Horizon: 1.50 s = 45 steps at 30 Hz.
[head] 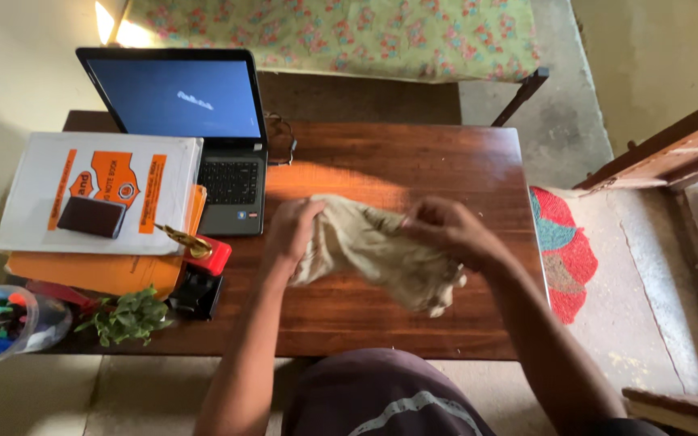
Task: The person clears a notebook and a trophy from a wooden table, then wipes the table surface with a cloth to remove white powder residue. The person repeatedly wipes different areas of the table until the surface is clean.
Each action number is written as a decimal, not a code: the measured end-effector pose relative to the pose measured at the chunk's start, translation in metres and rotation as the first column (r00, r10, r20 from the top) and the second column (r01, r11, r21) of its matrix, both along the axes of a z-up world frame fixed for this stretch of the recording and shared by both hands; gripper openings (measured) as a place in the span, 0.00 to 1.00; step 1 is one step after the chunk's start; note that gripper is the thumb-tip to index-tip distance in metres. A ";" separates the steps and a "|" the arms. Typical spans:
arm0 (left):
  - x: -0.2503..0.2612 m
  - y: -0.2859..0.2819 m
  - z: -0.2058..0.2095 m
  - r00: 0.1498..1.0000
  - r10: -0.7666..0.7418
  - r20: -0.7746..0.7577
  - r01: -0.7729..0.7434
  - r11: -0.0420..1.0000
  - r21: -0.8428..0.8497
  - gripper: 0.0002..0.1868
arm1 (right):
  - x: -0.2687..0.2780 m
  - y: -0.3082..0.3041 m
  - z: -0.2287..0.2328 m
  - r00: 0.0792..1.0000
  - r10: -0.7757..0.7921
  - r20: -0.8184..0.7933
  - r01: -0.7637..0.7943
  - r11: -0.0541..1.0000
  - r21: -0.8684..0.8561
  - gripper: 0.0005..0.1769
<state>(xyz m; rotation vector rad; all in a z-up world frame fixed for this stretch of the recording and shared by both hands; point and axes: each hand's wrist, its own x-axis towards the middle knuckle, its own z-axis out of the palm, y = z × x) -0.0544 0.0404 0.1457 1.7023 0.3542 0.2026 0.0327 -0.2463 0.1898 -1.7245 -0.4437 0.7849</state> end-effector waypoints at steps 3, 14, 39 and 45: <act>-0.026 0.018 -0.028 0.970 0.017 -0.242 -0.015 1.000 0.011 0.21 | -0.039 0.019 -0.021 0.990 0.025 -0.136 -0.043 0.990 -0.131 0.21; -0.075 0.018 -0.106 0.958 0.198 -0.207 -0.048 0.824 0.564 0.22 | -0.145 0.096 -0.151 0.621 0.487 0.614 -0.109 0.830 -0.548 0.34; -0.042 -0.034 -0.147 0.985 0.169 0.030 -0.167 0.898 0.407 0.14 | -0.050 -0.019 -0.302 0.533 0.037 0.845 0.378 0.883 -0.277 0.39; -0.045 -0.025 -0.134 0.902 0.293 0.319 -0.424 0.741 0.521 0.10 | -0.120 0.095 -0.236 0.365 0.737 0.569 -0.543 0.665 -0.513 0.34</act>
